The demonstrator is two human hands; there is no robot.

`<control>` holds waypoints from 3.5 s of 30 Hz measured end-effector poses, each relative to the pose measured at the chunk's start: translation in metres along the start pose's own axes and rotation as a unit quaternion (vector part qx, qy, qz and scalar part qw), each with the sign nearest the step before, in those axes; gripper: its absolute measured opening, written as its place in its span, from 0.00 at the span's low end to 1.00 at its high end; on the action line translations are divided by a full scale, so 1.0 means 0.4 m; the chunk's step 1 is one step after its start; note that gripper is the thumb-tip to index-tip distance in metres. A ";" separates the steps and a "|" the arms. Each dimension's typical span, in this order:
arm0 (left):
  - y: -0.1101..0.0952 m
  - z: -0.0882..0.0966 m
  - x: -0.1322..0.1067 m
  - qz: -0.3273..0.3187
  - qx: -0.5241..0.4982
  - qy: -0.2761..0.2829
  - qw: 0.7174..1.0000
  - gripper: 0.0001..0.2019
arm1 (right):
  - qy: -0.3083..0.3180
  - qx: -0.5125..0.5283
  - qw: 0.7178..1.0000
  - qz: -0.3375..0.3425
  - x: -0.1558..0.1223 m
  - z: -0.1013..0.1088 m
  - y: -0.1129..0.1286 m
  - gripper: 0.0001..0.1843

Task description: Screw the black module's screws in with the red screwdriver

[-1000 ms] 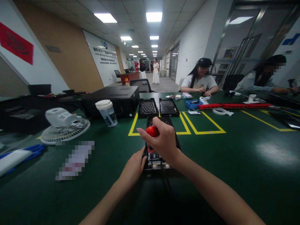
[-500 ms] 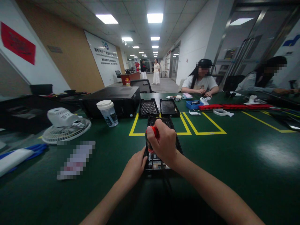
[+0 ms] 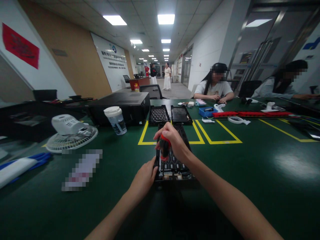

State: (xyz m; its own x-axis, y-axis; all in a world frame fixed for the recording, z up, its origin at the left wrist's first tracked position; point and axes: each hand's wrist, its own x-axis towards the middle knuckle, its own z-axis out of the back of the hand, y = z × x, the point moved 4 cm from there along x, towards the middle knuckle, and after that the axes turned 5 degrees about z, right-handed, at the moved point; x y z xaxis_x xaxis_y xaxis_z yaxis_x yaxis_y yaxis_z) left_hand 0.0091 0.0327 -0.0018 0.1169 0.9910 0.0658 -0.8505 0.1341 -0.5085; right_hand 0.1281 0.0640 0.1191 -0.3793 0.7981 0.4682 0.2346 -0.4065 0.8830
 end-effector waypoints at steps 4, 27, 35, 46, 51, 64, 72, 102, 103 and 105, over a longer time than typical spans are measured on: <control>-0.005 0.004 -0.002 -0.006 -0.018 0.000 1.000 0.22 | 0.068 0.100 0.993 -0.011 0.008 -0.010 0.005 0.10; -0.020 0.010 -0.007 -0.024 -0.020 -0.002 1.000 0.17 | 0.254 0.248 0.934 -0.034 -0.012 -0.021 0.007 0.14; -0.013 0.003 -0.002 -0.024 -0.023 -0.003 0.999 0.19 | 0.223 0.215 0.951 -0.019 -0.005 -0.008 0.001 0.13; -0.004 -0.003 0.001 -0.017 -0.020 -0.005 1.000 0.20 | 0.178 0.138 0.974 0.008 -0.003 -0.006 0.011 0.12; -0.004 -0.003 0.000 -0.017 -0.025 -0.003 1.000 0.20 | 0.171 0.114 0.978 0.018 -0.002 -0.006 0.018 0.11; -0.018 0.009 -0.004 -0.019 -0.028 -0.006 0.999 0.16 | 0.170 0.023 0.985 0.033 -0.016 -0.020 0.045 0.10; -0.024 0.014 -0.009 -0.014 -0.024 -0.008 1.000 0.16 | 0.138 -0.043 0.988 0.053 -0.020 -0.022 0.047 0.13; -0.001 -0.004 0.001 -0.005 -0.003 0.003 1.000 0.20 | 0.008 -0.266 0.954 0.136 -0.019 -0.003 0.065 0.20; -0.001 -0.004 0.002 -0.006 -0.003 0.002 1.000 0.20 | 0.007 -0.268 0.954 0.137 -0.019 -0.003 0.065 0.20; -0.004 -0.003 0.001 -0.009 -0.005 0.002 1.000 0.20 | 0.004 -0.272 0.952 0.138 -0.018 -0.003 0.064 0.20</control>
State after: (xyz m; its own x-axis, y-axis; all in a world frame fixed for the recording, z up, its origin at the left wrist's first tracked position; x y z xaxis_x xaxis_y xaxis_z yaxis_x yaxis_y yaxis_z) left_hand 0.0109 0.0330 -0.0020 0.1342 0.9883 0.0725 -0.8431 0.1523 -0.5158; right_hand 0.1358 0.0472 0.1383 -0.3781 0.6249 0.6830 -0.1709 -0.7722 0.6119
